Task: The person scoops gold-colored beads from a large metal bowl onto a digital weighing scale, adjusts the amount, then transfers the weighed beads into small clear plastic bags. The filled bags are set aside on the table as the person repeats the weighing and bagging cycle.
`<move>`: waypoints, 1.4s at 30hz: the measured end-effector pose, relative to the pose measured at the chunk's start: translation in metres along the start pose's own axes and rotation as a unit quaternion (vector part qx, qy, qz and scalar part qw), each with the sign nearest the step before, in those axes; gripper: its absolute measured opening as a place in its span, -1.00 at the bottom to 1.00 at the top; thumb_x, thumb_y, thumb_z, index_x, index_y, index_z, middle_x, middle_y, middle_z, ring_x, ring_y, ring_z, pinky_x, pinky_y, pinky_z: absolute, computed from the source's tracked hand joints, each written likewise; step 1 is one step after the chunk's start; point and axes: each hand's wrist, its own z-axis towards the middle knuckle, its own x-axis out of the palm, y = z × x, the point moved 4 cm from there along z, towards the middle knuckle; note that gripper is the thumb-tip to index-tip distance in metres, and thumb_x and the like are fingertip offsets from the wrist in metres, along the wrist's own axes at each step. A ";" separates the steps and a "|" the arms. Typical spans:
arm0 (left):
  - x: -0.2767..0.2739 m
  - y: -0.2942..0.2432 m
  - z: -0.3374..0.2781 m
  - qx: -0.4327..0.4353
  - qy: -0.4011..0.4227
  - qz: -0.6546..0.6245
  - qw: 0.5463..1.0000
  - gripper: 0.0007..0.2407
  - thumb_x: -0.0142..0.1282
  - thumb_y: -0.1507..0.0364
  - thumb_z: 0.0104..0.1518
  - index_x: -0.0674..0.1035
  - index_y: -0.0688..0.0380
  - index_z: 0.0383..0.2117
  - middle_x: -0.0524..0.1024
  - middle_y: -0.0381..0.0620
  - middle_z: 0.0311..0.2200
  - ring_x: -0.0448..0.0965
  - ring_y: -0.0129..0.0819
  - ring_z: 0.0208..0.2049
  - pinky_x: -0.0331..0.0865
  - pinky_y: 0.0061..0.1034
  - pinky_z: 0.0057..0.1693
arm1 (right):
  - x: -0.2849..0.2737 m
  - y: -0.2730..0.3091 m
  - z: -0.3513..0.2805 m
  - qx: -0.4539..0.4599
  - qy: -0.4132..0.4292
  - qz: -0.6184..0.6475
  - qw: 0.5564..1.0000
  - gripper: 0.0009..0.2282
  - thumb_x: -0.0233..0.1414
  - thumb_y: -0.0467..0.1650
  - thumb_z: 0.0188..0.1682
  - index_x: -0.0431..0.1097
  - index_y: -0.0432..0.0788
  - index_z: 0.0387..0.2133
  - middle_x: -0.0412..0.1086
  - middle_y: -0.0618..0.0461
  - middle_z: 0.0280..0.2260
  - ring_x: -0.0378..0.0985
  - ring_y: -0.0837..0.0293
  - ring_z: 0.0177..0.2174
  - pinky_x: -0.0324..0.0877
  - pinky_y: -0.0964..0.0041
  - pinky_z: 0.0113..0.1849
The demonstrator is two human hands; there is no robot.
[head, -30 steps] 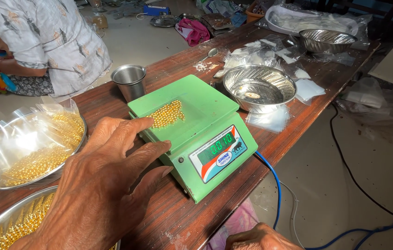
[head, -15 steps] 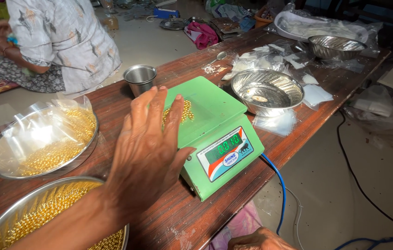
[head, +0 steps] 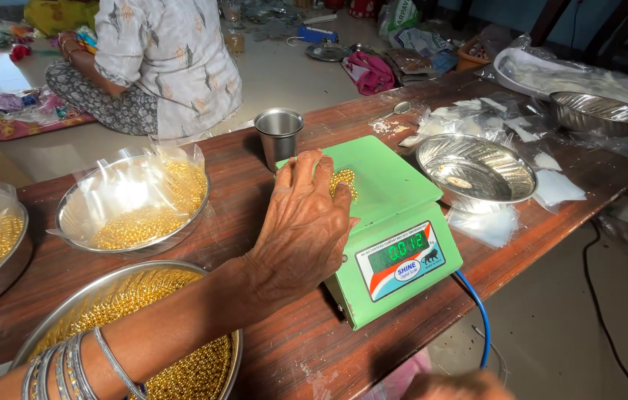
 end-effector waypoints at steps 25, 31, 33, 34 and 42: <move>-0.007 0.020 -0.018 -0.121 0.083 -0.129 0.981 -0.60 0.32 0.21 -0.04 0.61 0.37 -0.26 0.50 0.21 -0.31 0.45 0.05 -0.14 0.42 -0.10 -0.17 | 0.021 0.120 0.259 0.038 0.107 0.034 0.993 -0.74 0.28 -0.47 -0.21 0.48 -0.36 -0.28 0.55 -0.05 -0.54 0.56 0.23 -0.60 0.40 0.39 -0.61; -0.013 0.030 -0.021 -0.084 -0.015 -0.103 0.991 -0.63 0.28 0.25 -0.07 0.63 0.38 -0.31 0.51 0.21 -0.33 0.46 0.08 -0.18 0.43 -0.13 -0.22 | 0.022 0.133 0.258 0.061 0.080 0.201 0.975 -0.89 0.20 -0.56 -0.11 0.52 -0.42 -0.34 0.55 -0.13 -0.48 0.60 0.19 -0.56 0.54 0.39 -0.49; -0.011 0.039 -0.021 -0.087 -0.033 -0.120 0.988 -0.85 0.12 0.44 0.17 0.63 0.22 -0.52 0.54 0.08 -0.44 0.54 0.03 -0.24 0.44 -0.14 -0.22 | 0.025 0.141 0.257 0.055 0.081 0.259 0.961 -0.88 0.20 -0.54 -0.09 0.53 -0.40 -0.32 0.55 -0.12 -0.45 0.62 0.18 -0.52 0.56 0.38 -0.44; -0.023 0.043 -0.018 -0.089 -0.034 -0.117 0.989 -0.85 0.12 0.44 0.17 0.63 0.22 -0.52 0.54 0.08 -0.44 0.54 0.03 -0.24 0.44 -0.14 -0.22 | 0.025 0.147 0.253 0.053 0.085 0.260 0.961 -0.88 0.20 -0.54 -0.09 0.53 -0.40 -0.32 0.55 -0.12 -0.45 0.62 0.18 -0.52 0.56 0.38 -0.44; -0.117 0.077 -0.028 -0.129 0.131 -0.231 0.955 -0.75 0.13 0.38 0.10 0.54 0.28 -0.67 0.42 0.15 -0.72 0.44 0.09 -0.64 0.28 -0.09 -0.41 | 0.046 0.254 0.193 -0.226 0.038 -0.037 0.973 -0.54 0.37 -0.42 -0.35 0.53 -0.28 -0.11 0.58 0.01 -0.24 0.61 0.27 -0.31 0.57 0.39 -0.31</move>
